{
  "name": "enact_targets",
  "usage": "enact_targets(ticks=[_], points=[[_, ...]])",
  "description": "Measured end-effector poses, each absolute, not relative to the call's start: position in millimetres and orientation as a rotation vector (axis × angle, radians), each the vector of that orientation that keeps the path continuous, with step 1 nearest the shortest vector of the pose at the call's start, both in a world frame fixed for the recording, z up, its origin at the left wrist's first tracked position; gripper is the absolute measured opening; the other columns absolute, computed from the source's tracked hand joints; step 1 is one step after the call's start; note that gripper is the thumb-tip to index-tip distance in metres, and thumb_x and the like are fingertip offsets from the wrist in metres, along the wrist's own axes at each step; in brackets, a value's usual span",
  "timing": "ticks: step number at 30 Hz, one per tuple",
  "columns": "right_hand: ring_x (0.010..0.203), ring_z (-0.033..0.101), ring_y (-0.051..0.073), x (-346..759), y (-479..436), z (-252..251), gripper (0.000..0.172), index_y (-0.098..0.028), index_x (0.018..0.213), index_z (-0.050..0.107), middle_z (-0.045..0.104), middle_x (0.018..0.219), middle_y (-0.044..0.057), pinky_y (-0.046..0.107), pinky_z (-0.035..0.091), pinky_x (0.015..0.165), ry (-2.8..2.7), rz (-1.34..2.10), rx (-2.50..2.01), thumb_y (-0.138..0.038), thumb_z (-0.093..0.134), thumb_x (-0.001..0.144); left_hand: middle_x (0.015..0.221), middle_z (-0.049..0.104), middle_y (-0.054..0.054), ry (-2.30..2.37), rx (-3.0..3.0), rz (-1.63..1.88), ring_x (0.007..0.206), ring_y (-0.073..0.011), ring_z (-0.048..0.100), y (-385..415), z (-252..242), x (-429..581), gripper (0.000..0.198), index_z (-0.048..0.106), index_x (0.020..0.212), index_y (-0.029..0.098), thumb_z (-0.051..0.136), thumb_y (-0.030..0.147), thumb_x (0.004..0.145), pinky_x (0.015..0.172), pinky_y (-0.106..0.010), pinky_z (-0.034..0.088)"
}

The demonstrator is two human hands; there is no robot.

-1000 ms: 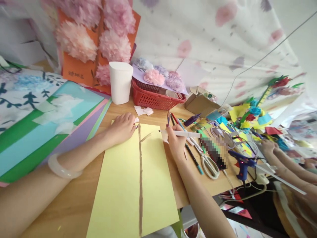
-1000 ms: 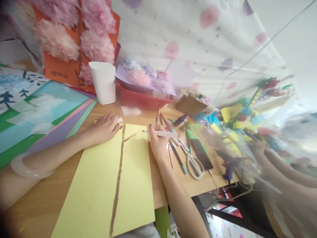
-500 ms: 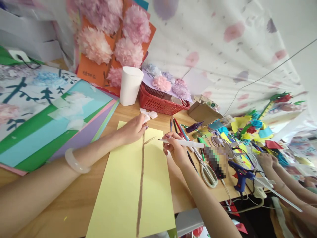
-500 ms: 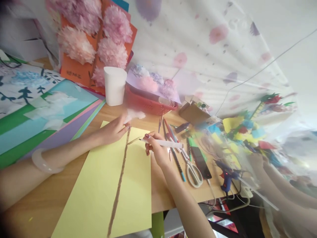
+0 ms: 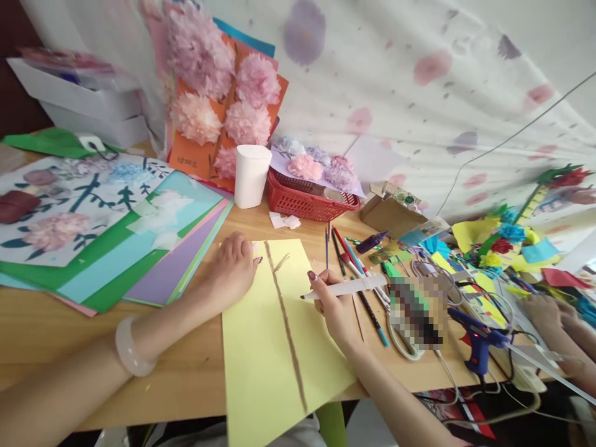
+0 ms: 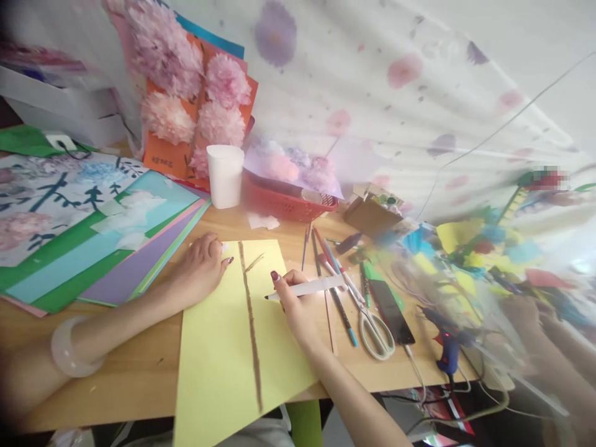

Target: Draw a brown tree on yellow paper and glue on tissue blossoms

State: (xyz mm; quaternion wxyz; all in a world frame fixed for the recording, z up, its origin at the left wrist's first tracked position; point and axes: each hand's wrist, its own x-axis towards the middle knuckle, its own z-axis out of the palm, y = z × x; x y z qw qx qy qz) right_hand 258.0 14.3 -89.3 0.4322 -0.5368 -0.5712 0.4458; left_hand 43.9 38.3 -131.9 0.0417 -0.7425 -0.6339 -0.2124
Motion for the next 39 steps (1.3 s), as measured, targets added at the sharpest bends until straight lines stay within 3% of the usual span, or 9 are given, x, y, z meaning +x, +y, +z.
enact_targets(ticks=[2,6,10,14,17,21,26,31,39], points=[[0.044,0.028,0.007,258,17,-87,0.044,-0.02,0.061,0.045,0.035,0.05,-0.007,0.022,0.019,0.041,-1.459,1.094,-1.355,-0.055,0.065,0.081,0.105,0.059,-0.026,-2.032,-2.164,-0.54,0.102,-0.0378,0.058,30,-120,52,0.015,0.053,0.096,0.007,0.04,0.008,0.089,0.083,-0.051,0.048],[0.039,0.036,0.008,260,19,-84,0.043,-0.019,0.068,0.054,0.043,0.047,-0.006,0.021,0.026,0.036,-1.531,1.133,-1.39,-0.06,0.067,0.075,0.104,0.059,-0.024,-2.042,-2.138,-0.335,0.101,-0.037,0.057,22,-102,58,0.034,0.054,0.101,0.008,0.027,-0.004,0.085,0.071,-0.049,0.049],[0.037,0.042,0.009,256,10,-89,0.039,-0.019,0.076,0.057,0.048,0.049,-0.006,0.021,0.031,0.034,-1.527,1.216,-1.388,-0.055,0.071,0.073,0.105,0.055,-0.021,-1.767,-2.445,-0.534,0.103,-0.0338,0.053,35,-111,49,0.033,0.052,0.101,0.008,0.03,-0.006,0.081,0.081,-0.049,0.047],[0.044,0.041,0.008,245,3,-98,0.034,-0.019,0.068,0.053,0.048,0.053,-0.006,0.02,0.031,0.039,-1.575,1.213,-1.314,-0.047,0.07,0.076,0.111,0.051,-0.02,-1.613,-2.612,-0.668,0.108,-0.0307,0.049,52,-131,39,0.024,0.046,0.105,0.009,0.033,0.001,0.085,0.092,-0.049,0.045],[0.051,0.04,0.009,239,5,-104,0.034,-0.019,0.061,0.046,0.046,0.056,-0.005,0.02,0.031,0.046,-1.673,1.086,-1.229,-0.04,0.067,0.079,0.112,0.049,-0.02,-1.558,-2.699,-0.692,0.108,-0.0295,0.049,56,-139,36,0.017,0.043,0.105,0.011,0.036,0.009,0.089,0.093,-0.048,0.046],[0.048,0.034,0.008,239,7,-104,0.033,-0.021,0.06,0.042,0.04,0.051,-0.006,0.021,0.026,0.043,-1.778,1.044,-1.225,-0.037,0.06,0.083,0.109,0.051,-0.019,-1.535,-2.757,-0.835,0.108,-0.0309,0.051,55,-141,34,0.014,0.044,0.103,0.012,0.036,0.015,0.092,0.093,-0.049,0.047],[0.044,0.03,0.008,240,1,-100,0.036,-0.022,0.057,0.036,0.034,0.047,-0.008,0.021,0.024,0.041,-1.834,0.984,-1.254,-0.032,0.058,0.083,0.113,0.055,-0.023,-1.517,-2.786,-0.899,0.114,-0.0343,0.053,53,-141,33,0.019,0.047,0.103,0.01,0.034,0.021,0.094,0.096,-0.051,0.045],[0.043,0.031,0.008,246,-11,-100,0.035,-0.022,0.058,0.039,0.036,0.047,-0.007,0.021,0.023,0.04,-1.827,1.0,-1.322,-0.03,0.059,0.086,0.126,0.055,-0.024,-1.539,-2.89,-0.883,0.122,-0.0319,0.052,50,-134,36,0.027,0.045,0.115,0.009,0.034,0.024,0.096,0.099,-0.047,0.044],[0.042,0.031,0.008,257,-38,-105,0.036,-0.022,0.062,0.036,0.037,0.047,-0.008,0.023,0.024,0.042,-1.748,1.087,-1.389,-0.028,0.058,0.09,0.121,0.064,-0.01,-1.313,-3.106,-0.788,0.121,-0.0193,0.055,56,-128,43,0.028,0.05,0.113,0.013,0.026,0.016,0.099,0.117,-0.041,0.019]])
